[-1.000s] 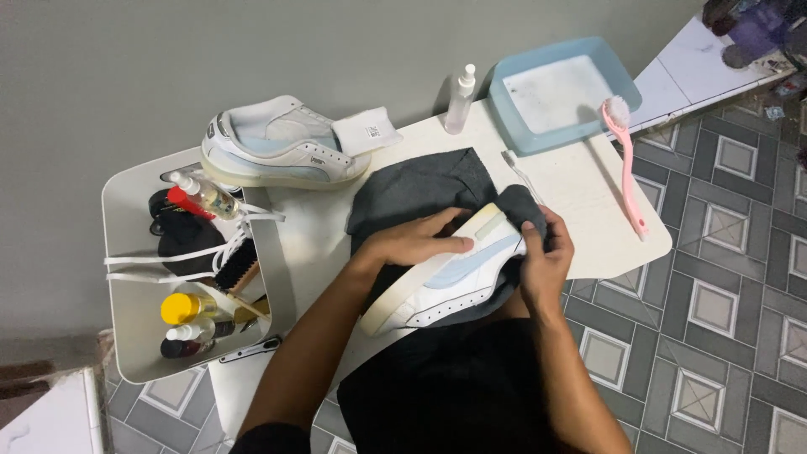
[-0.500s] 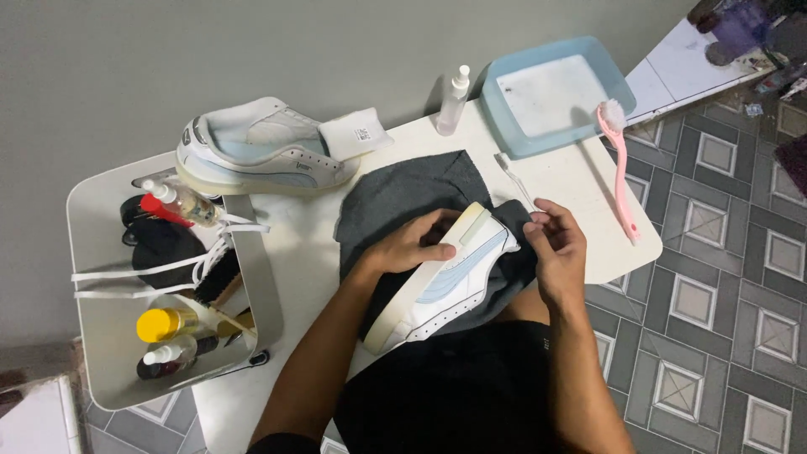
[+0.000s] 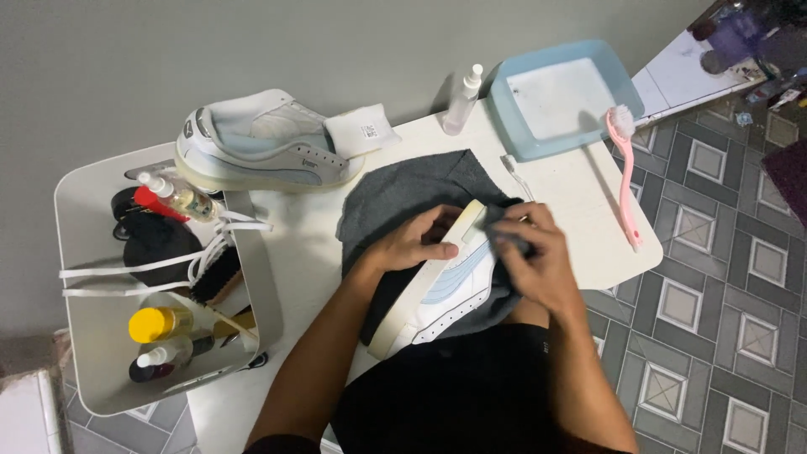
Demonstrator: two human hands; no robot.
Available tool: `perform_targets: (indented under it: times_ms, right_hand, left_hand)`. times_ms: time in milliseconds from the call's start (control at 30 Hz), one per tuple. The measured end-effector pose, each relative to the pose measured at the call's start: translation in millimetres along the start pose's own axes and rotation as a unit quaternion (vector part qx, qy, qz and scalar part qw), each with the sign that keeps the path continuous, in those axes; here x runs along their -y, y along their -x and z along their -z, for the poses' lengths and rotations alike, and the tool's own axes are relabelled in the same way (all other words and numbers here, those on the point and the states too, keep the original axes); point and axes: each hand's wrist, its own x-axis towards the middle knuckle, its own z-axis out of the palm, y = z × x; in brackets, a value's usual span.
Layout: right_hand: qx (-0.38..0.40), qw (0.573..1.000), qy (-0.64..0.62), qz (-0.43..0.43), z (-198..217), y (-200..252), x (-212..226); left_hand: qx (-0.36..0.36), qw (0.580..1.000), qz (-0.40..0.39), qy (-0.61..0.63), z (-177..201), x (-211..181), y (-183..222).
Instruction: Scrubbing the white rubber sole of a sneaker with a cloth to remove dirt and stains.
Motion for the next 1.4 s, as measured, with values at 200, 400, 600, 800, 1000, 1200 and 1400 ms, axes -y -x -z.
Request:
perform_targets:
  times_ms: [200,400,600,800,1000,1200,1400]
  right_hand:
    - [-0.004,0.987,0.132,-0.096,-0.2,-16.2,-0.1]
    - [0.01,0.997,0.081,0.012,-6.2,4.9,-12.6]
    - [0.002,0.995,0.092,-0.034,-2.4,-2.8,20.3]
    - [-0.026,0.996,0.083,-0.028,-5.2,-4.3,4.0]
    - [0.001,0.997,0.075,0.015,-8.1,5.3,-7.2]
    - [0.003,0.996,0.084,0.03,-21.0,13.8,-0.7]
    - [-0.033,0.995,0.094,0.001,-12.3,4.8,-10.3]
  left_hand:
    - [0.014,1.0,0.014,-0.012,-0.3,-8.4,2.8]
    - [0.015,1.0,0.006,-0.003,2.8,1.1,-0.6]
    - [0.006,1.0,0.003,0.004,0.4,10.7,0.8]
    - [0.001,1.0,-0.003,-0.021,-1.7,-3.8,1.1]
    - [0.007,0.999,-0.006,-0.04,-1.1,-2.2,3.5]
    - [-0.012,0.997,-0.016,-0.072,-2.3,-6.2,2.4]
    - [-0.017,0.995,-0.026,-0.093,-4.2,-10.3,3.2]
